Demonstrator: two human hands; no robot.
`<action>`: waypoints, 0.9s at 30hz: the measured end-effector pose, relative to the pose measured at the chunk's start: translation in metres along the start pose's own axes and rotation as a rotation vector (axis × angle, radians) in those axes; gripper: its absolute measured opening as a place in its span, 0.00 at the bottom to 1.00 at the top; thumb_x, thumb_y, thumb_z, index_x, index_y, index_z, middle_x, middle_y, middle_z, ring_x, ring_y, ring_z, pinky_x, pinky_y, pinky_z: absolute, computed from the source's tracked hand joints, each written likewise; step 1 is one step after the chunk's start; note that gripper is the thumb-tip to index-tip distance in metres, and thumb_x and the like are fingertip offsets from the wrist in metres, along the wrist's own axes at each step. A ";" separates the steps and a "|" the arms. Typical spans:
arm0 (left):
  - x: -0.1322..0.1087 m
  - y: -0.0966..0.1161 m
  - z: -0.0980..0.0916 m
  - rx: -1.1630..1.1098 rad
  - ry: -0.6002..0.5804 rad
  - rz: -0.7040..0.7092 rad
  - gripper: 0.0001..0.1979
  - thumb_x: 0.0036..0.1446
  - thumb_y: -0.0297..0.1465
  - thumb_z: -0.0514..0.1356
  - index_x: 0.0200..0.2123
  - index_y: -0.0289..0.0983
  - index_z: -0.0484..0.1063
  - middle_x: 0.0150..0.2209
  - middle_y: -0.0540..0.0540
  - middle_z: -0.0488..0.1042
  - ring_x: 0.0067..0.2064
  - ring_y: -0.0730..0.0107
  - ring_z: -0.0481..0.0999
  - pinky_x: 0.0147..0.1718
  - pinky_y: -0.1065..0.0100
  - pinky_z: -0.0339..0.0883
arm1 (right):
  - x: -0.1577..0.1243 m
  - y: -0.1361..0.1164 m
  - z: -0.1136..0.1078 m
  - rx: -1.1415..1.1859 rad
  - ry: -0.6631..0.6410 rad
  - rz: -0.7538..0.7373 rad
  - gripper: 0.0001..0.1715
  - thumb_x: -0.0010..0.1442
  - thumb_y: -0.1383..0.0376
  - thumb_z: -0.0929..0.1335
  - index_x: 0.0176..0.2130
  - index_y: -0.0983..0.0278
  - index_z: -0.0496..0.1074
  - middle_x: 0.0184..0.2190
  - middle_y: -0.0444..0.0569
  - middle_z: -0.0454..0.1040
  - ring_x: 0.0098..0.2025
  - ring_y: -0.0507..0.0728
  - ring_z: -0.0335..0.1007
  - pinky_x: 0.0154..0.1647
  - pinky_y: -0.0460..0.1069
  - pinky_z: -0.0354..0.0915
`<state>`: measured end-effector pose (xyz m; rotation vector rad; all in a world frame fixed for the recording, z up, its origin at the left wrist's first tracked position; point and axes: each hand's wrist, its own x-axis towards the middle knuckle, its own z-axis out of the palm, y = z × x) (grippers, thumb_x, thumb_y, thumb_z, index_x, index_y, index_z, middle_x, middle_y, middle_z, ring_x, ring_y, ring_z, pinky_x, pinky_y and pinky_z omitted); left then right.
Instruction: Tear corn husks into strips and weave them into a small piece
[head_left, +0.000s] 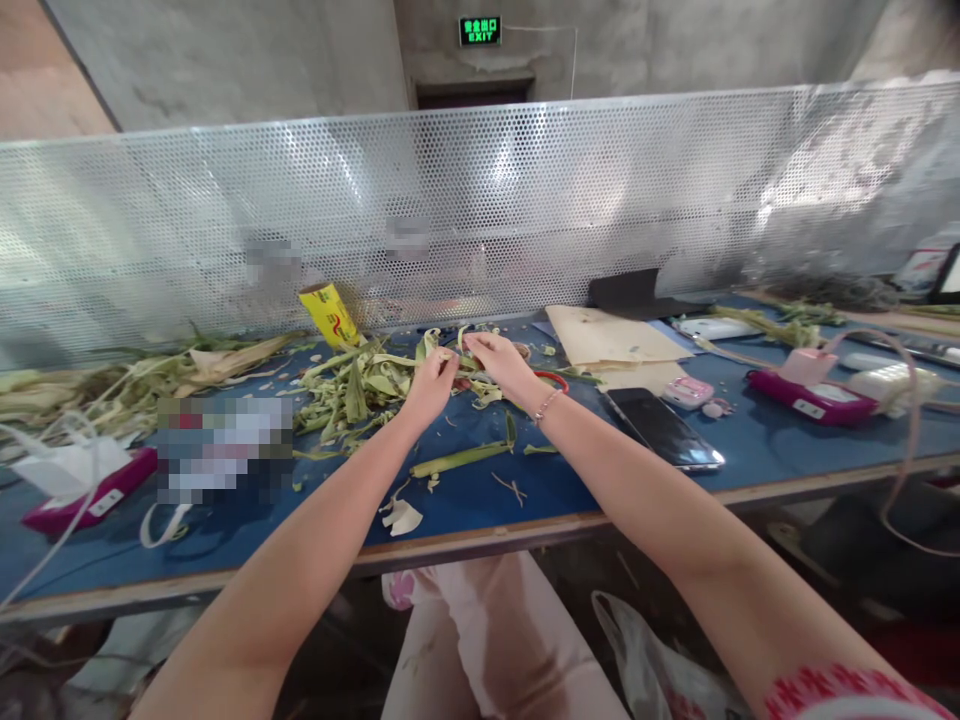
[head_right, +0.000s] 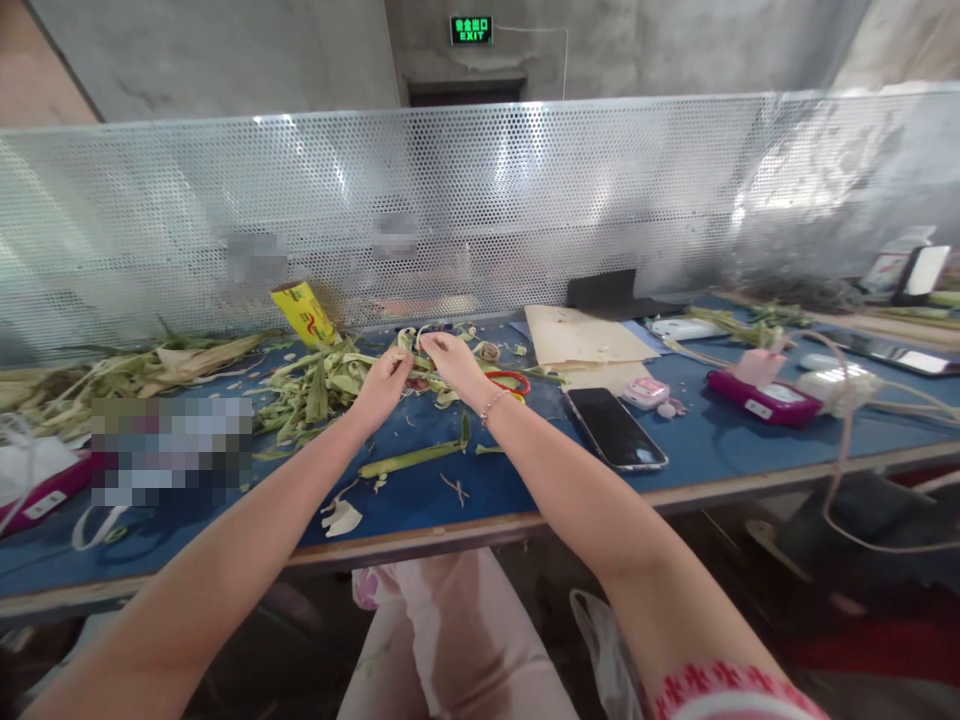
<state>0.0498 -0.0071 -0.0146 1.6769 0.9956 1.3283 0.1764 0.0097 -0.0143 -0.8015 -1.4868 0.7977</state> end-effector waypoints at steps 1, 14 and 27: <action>0.000 0.001 0.000 0.007 -0.007 0.001 0.08 0.52 0.35 0.56 0.27 0.37 0.62 0.21 0.53 0.68 0.21 0.75 0.70 0.26 0.68 0.68 | -0.001 -0.001 0.001 0.042 0.010 0.020 0.13 0.53 0.58 0.63 0.32 0.65 0.68 0.28 0.46 0.70 0.25 0.49 0.62 0.28 0.46 0.60; -0.004 0.010 0.005 -0.189 0.000 -0.095 0.06 0.49 0.32 0.58 0.27 0.34 0.65 0.21 0.52 0.67 0.20 0.79 0.67 0.23 0.73 0.64 | -0.010 -0.016 0.006 0.248 -0.116 0.047 0.13 0.46 0.56 0.68 0.26 0.64 0.70 0.25 0.43 0.69 0.27 0.49 0.62 0.30 0.46 0.61; -0.004 0.016 0.000 -0.456 0.051 -0.166 0.03 0.41 0.25 0.51 0.23 0.36 0.64 0.19 0.52 0.67 0.22 0.76 0.69 0.28 0.69 0.67 | -0.008 -0.015 -0.006 -0.271 -0.107 -0.140 0.10 0.49 0.59 0.66 0.29 0.65 0.69 0.21 0.41 0.64 0.23 0.48 0.55 0.25 0.45 0.54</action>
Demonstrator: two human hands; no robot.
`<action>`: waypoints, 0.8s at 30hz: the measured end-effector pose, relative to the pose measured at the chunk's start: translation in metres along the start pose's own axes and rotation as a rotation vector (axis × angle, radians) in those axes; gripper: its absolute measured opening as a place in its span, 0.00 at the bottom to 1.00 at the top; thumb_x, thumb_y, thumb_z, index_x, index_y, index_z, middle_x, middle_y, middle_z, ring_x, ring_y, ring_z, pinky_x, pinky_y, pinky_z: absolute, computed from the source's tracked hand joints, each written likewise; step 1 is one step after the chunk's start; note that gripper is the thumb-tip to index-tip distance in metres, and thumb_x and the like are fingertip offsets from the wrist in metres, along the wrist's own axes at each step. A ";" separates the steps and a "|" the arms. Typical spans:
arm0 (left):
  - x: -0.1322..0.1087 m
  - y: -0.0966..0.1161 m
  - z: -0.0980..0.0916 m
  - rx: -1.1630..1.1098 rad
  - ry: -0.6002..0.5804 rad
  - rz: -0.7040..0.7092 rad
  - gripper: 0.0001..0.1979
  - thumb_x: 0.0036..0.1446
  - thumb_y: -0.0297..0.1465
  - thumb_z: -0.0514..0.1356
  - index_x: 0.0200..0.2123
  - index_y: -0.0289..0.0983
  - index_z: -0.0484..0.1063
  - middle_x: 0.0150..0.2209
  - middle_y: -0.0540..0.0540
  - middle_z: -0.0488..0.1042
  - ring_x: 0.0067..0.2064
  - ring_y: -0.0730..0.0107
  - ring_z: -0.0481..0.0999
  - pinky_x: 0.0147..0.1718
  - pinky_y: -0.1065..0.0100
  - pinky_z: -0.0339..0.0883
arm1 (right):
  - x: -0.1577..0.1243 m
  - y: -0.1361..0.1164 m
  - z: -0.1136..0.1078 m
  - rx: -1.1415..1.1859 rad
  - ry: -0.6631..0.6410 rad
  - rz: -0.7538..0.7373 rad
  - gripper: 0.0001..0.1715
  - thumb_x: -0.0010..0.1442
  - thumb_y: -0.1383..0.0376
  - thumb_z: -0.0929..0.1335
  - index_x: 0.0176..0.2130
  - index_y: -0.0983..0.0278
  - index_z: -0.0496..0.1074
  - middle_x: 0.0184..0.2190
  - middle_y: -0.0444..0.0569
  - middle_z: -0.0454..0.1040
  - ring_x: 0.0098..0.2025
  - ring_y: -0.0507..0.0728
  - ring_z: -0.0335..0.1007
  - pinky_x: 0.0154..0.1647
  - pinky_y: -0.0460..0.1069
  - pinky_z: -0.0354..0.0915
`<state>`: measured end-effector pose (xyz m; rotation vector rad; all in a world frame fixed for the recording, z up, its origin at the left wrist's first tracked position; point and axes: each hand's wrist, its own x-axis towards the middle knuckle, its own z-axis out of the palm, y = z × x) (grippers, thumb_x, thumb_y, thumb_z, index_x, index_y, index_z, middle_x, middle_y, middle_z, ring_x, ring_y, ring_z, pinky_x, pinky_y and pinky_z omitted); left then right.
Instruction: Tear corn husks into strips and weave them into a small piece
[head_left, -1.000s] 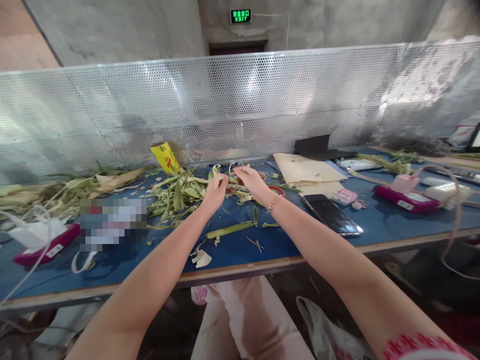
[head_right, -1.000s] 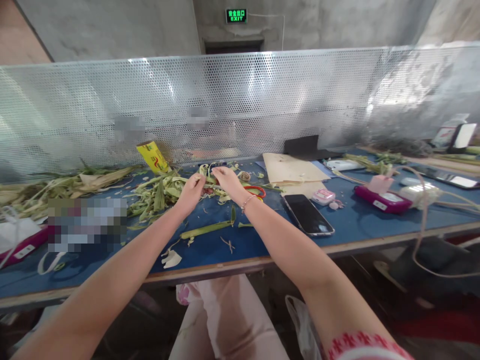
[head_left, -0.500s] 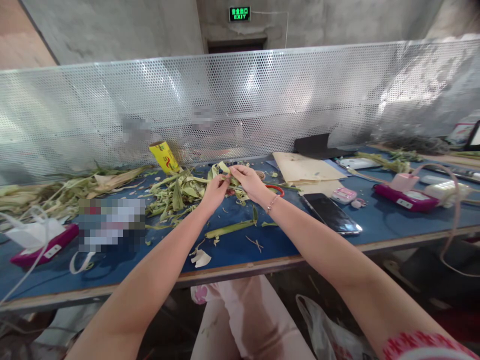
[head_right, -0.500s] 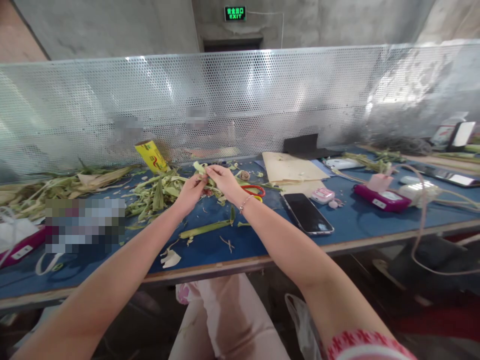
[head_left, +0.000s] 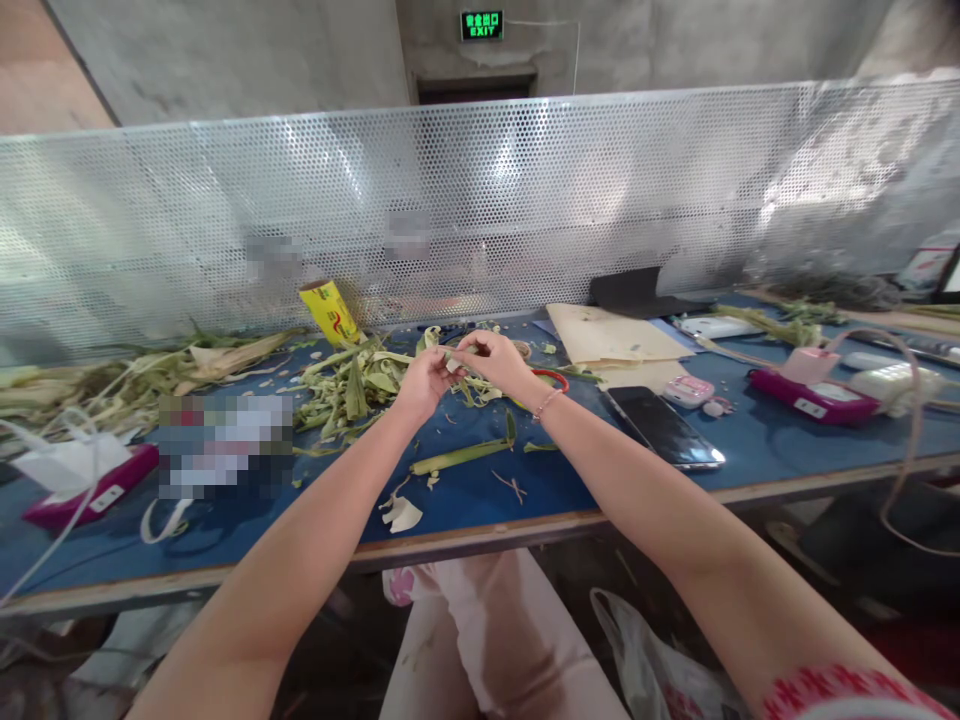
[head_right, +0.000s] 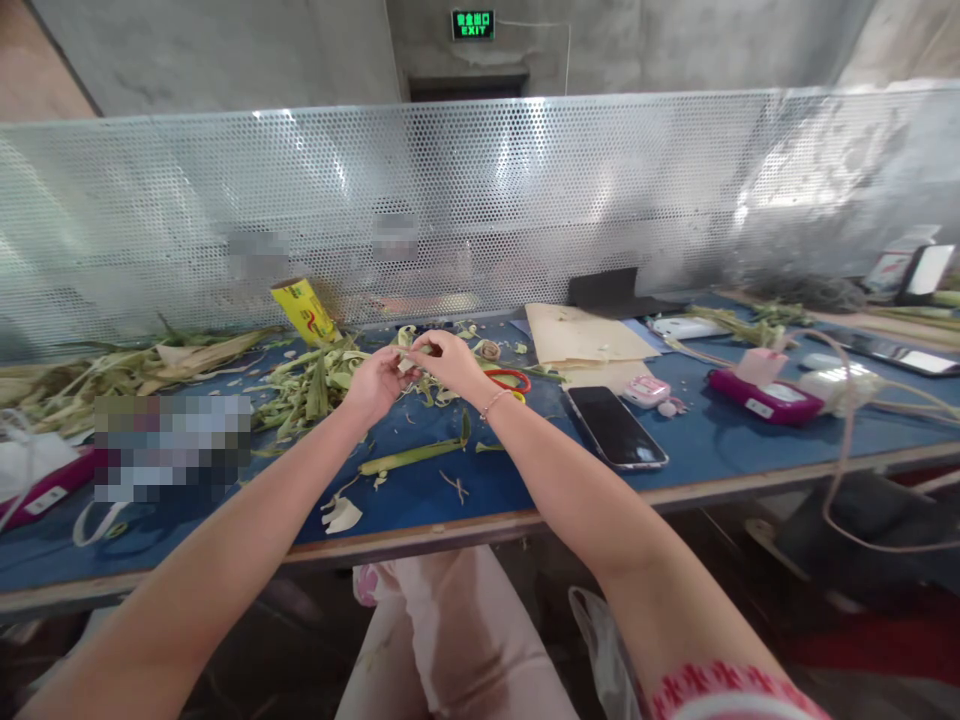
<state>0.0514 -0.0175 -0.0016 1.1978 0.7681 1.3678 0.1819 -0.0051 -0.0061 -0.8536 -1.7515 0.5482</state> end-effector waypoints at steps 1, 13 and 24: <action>0.000 0.000 0.000 0.010 -0.007 0.015 0.05 0.40 0.24 0.51 0.23 0.36 0.64 0.19 0.52 0.67 0.22 0.76 0.69 0.29 0.68 0.67 | 0.000 0.000 0.000 -0.034 0.005 -0.015 0.10 0.51 0.60 0.65 0.30 0.65 0.69 0.23 0.42 0.66 0.24 0.49 0.56 0.26 0.46 0.54; -0.003 -0.002 0.000 0.085 -0.031 0.125 0.05 0.40 0.26 0.57 0.24 0.36 0.63 0.21 0.54 0.67 0.25 0.79 0.69 0.31 0.71 0.64 | 0.000 0.002 0.002 -0.209 0.069 -0.258 0.06 0.56 0.66 0.60 0.29 0.63 0.64 0.31 0.47 0.68 0.36 0.53 0.62 0.40 0.48 0.58; -0.003 -0.003 0.001 0.079 0.040 0.154 0.09 0.46 0.26 0.58 0.28 0.37 0.59 0.21 0.55 0.68 0.24 0.78 0.70 0.32 0.70 0.66 | 0.000 0.001 0.004 -0.101 0.117 -0.083 0.05 0.53 0.64 0.63 0.27 0.63 0.60 0.25 0.44 0.65 0.27 0.50 0.60 0.31 0.46 0.58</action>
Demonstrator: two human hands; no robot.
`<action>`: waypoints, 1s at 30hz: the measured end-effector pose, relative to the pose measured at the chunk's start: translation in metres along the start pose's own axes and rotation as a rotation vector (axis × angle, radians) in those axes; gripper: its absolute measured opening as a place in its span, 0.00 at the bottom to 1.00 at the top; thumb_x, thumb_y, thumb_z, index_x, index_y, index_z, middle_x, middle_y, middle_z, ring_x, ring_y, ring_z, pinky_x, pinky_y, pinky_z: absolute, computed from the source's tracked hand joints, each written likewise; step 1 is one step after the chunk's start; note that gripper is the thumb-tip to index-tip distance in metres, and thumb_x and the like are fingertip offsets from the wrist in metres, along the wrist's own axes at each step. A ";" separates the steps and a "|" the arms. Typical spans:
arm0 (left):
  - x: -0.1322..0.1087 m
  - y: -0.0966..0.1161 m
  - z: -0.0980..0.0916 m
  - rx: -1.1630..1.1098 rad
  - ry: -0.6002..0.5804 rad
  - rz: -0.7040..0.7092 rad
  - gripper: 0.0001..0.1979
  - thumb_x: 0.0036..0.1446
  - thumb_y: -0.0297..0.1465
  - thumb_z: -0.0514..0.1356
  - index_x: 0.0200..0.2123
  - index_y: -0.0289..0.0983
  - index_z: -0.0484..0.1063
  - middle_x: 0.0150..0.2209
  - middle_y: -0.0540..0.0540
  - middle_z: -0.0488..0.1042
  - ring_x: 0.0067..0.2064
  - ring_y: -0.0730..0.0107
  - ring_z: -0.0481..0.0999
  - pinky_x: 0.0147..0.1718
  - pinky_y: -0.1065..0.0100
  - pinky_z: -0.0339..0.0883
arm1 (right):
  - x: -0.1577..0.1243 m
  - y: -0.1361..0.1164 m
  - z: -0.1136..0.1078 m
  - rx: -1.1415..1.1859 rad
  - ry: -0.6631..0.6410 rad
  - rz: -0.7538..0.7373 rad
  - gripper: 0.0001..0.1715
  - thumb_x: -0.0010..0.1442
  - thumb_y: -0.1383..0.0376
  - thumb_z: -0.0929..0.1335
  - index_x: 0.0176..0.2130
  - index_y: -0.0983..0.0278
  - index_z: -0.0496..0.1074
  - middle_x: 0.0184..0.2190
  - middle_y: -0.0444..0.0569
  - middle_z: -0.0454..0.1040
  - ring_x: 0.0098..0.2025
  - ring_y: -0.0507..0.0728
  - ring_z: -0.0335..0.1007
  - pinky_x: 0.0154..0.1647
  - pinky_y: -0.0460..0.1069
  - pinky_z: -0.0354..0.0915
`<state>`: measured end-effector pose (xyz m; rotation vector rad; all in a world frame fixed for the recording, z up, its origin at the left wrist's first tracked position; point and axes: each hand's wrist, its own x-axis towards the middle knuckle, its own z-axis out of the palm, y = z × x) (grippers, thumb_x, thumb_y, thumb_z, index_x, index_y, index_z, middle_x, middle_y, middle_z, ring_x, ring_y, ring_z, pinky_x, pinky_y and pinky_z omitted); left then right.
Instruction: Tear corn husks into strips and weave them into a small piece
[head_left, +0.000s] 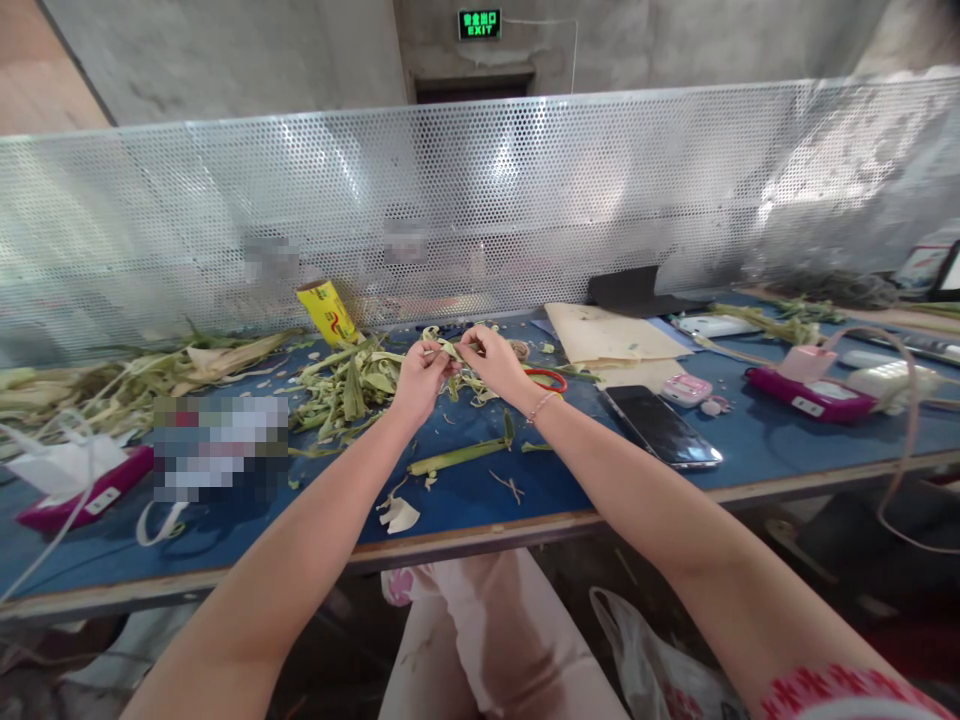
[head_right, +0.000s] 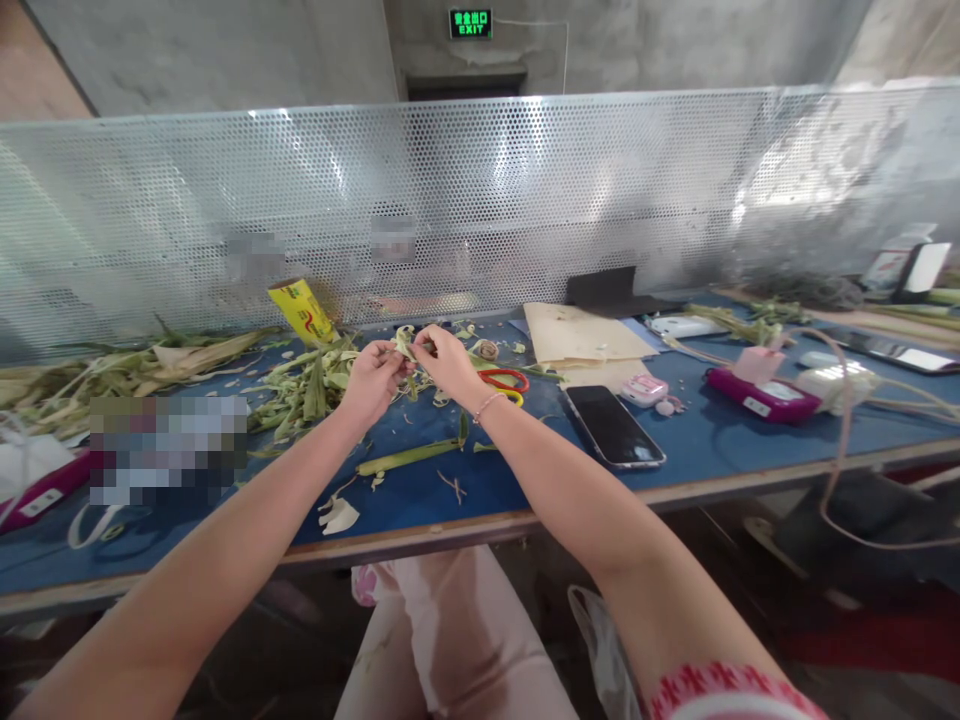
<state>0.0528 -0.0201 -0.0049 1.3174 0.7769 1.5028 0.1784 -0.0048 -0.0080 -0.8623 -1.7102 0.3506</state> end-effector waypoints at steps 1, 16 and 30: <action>0.000 -0.001 0.000 -0.011 -0.004 -0.001 0.09 0.46 0.26 0.59 0.28 0.37 0.59 0.20 0.55 0.69 0.24 0.79 0.71 0.32 0.71 0.66 | -0.001 0.000 0.000 -0.017 0.012 -0.014 0.05 0.53 0.65 0.63 0.27 0.63 0.60 0.26 0.44 0.65 0.28 0.50 0.60 0.32 0.46 0.58; 0.004 -0.005 -0.002 -0.229 0.038 -0.001 0.10 0.38 0.24 0.64 0.23 0.34 0.64 0.19 0.53 0.69 0.23 0.80 0.70 0.31 0.72 0.65 | 0.001 0.001 -0.005 -0.007 -0.041 -0.218 0.06 0.55 0.67 0.63 0.30 0.63 0.69 0.31 0.48 0.68 0.37 0.53 0.64 0.39 0.50 0.62; 0.003 0.000 0.001 -0.289 0.043 -0.057 0.05 0.40 0.25 0.64 0.23 0.31 0.71 0.21 0.50 0.72 0.24 0.81 0.71 0.31 0.75 0.65 | 0.000 -0.002 -0.009 -0.108 -0.008 -0.316 0.11 0.57 0.65 0.62 0.32 0.65 0.73 0.32 0.49 0.67 0.34 0.52 0.65 0.34 0.48 0.64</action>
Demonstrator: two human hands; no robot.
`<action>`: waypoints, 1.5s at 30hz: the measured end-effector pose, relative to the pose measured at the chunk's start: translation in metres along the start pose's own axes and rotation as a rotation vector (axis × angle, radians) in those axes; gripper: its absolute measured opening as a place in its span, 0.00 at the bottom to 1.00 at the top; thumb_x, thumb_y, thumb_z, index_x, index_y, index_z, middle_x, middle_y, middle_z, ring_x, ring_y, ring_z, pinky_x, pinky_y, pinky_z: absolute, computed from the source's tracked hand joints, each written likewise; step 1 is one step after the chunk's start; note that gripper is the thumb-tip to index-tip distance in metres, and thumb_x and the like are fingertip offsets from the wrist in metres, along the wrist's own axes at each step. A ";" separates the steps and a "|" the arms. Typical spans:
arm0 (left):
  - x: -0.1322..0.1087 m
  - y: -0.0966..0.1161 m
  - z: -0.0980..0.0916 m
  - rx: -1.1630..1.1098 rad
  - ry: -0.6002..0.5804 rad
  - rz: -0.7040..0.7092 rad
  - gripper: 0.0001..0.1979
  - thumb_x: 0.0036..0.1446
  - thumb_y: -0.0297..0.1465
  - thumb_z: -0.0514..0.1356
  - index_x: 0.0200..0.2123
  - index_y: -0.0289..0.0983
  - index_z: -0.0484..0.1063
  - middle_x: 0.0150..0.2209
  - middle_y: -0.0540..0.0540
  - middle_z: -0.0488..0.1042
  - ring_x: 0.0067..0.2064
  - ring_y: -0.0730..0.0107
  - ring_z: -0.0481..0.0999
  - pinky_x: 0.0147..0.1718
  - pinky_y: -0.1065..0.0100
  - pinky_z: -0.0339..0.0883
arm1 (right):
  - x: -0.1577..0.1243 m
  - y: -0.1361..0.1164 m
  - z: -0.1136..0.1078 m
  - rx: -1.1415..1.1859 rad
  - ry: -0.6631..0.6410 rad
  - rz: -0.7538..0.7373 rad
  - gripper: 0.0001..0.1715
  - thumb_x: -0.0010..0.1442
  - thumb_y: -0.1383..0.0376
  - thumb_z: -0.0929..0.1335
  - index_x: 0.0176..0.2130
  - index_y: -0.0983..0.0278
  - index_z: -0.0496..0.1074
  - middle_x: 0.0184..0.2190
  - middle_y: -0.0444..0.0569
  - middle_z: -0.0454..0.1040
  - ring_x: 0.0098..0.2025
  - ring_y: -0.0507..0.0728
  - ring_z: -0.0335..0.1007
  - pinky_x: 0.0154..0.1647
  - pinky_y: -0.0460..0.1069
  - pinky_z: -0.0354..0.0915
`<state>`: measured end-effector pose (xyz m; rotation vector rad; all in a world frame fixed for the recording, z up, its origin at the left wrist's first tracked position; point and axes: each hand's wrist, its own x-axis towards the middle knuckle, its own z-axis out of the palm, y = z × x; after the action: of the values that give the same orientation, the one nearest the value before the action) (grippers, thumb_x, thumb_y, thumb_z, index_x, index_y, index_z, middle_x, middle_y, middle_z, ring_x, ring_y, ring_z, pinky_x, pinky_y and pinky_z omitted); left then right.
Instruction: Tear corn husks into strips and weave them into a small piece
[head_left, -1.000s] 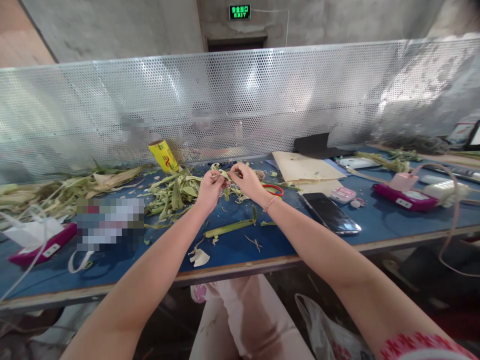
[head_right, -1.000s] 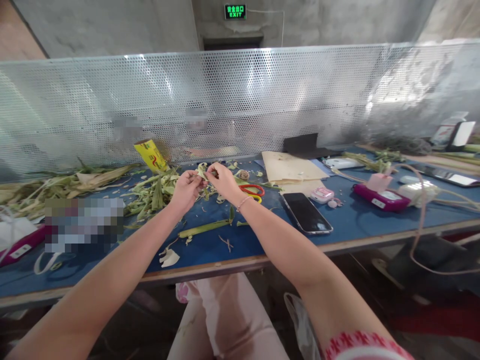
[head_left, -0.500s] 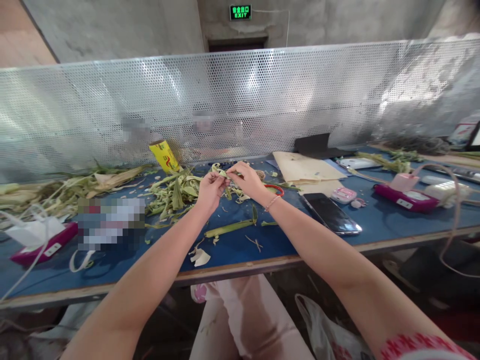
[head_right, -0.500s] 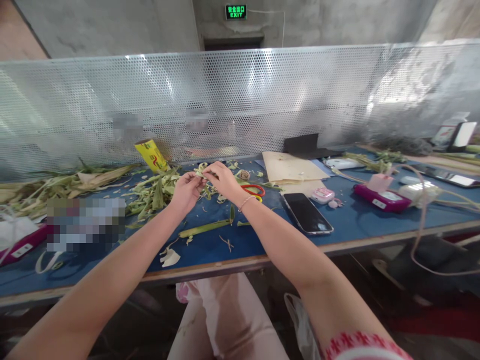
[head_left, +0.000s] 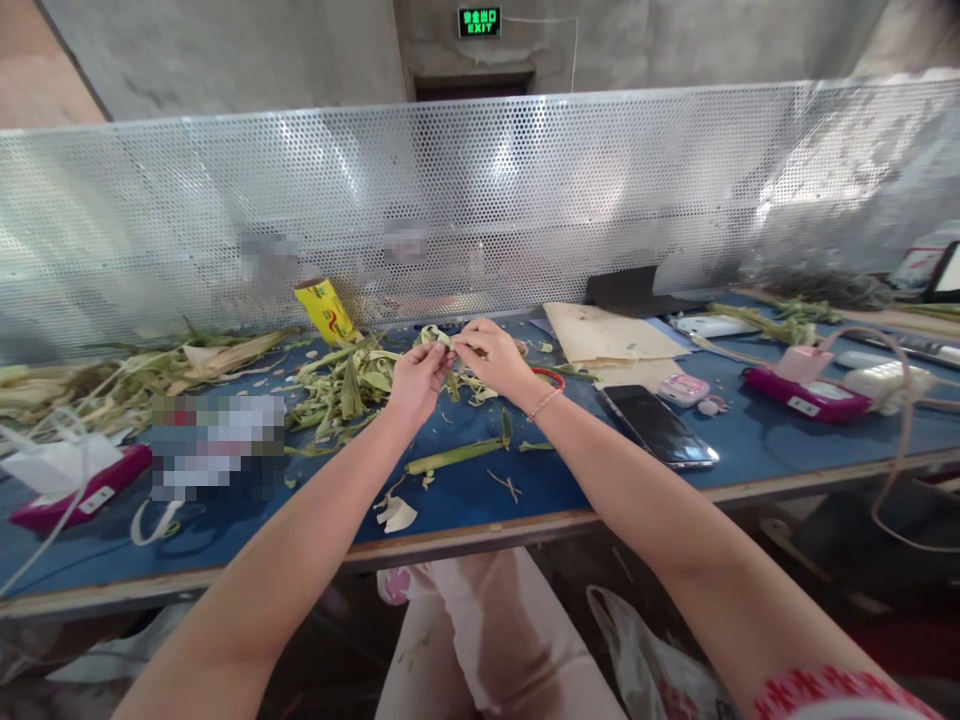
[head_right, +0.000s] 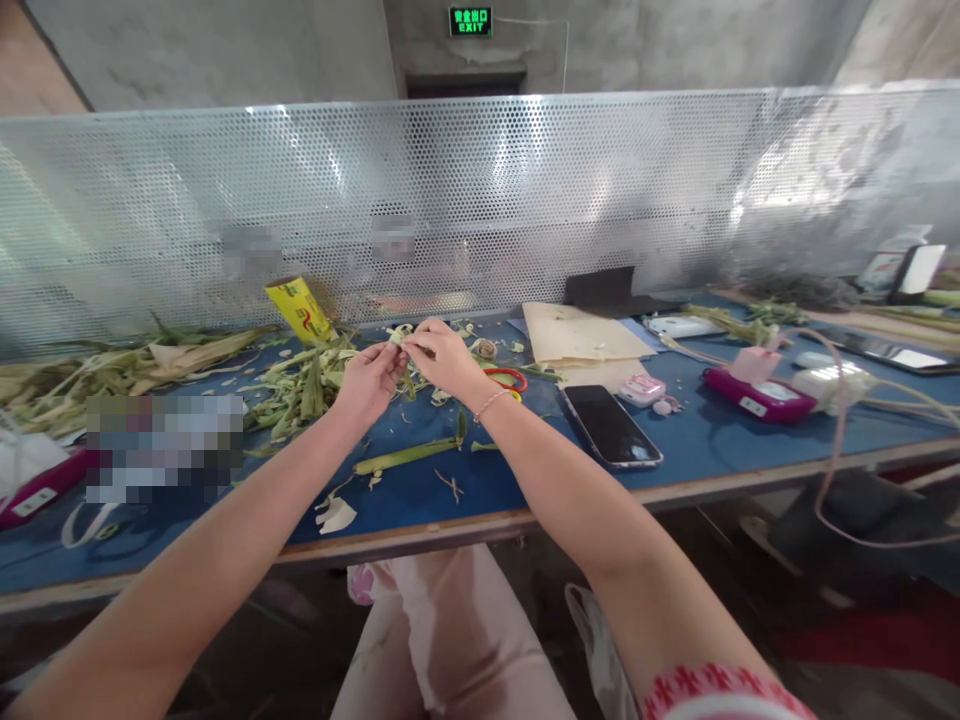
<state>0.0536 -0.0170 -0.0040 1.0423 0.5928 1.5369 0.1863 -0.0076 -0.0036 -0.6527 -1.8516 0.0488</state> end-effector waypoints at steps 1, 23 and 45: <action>-0.001 0.000 0.001 -0.001 0.002 -0.008 0.04 0.41 0.25 0.64 0.22 0.31 0.71 0.21 0.50 0.72 0.25 0.81 0.71 0.31 0.75 0.65 | 0.000 0.000 -0.002 -0.009 -0.005 -0.021 0.11 0.57 0.65 0.62 0.32 0.65 0.73 0.32 0.49 0.67 0.34 0.52 0.65 0.35 0.48 0.64; -0.001 0.003 0.003 0.018 0.077 -0.148 0.05 0.43 0.18 0.58 0.19 0.30 0.69 0.19 0.49 0.70 0.23 0.79 0.70 0.32 0.73 0.65 | -0.001 0.007 0.006 0.241 -0.075 0.258 0.18 0.50 0.68 0.65 0.43 0.63 0.63 0.37 0.48 0.68 0.37 0.52 0.66 0.38 0.49 0.65; 0.001 -0.005 -0.011 0.558 -0.213 -0.181 0.06 0.40 0.26 0.64 0.19 0.32 0.69 0.21 0.44 0.73 0.22 0.73 0.70 0.26 0.68 0.64 | 0.007 0.014 -0.005 0.265 0.249 0.315 0.19 0.43 0.77 0.55 0.35 0.62 0.61 0.33 0.47 0.70 0.32 0.51 0.64 0.40 0.50 0.62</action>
<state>0.0470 -0.0127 -0.0134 1.5041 0.9666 1.1034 0.1948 0.0058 -0.0006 -0.7222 -1.4592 0.3955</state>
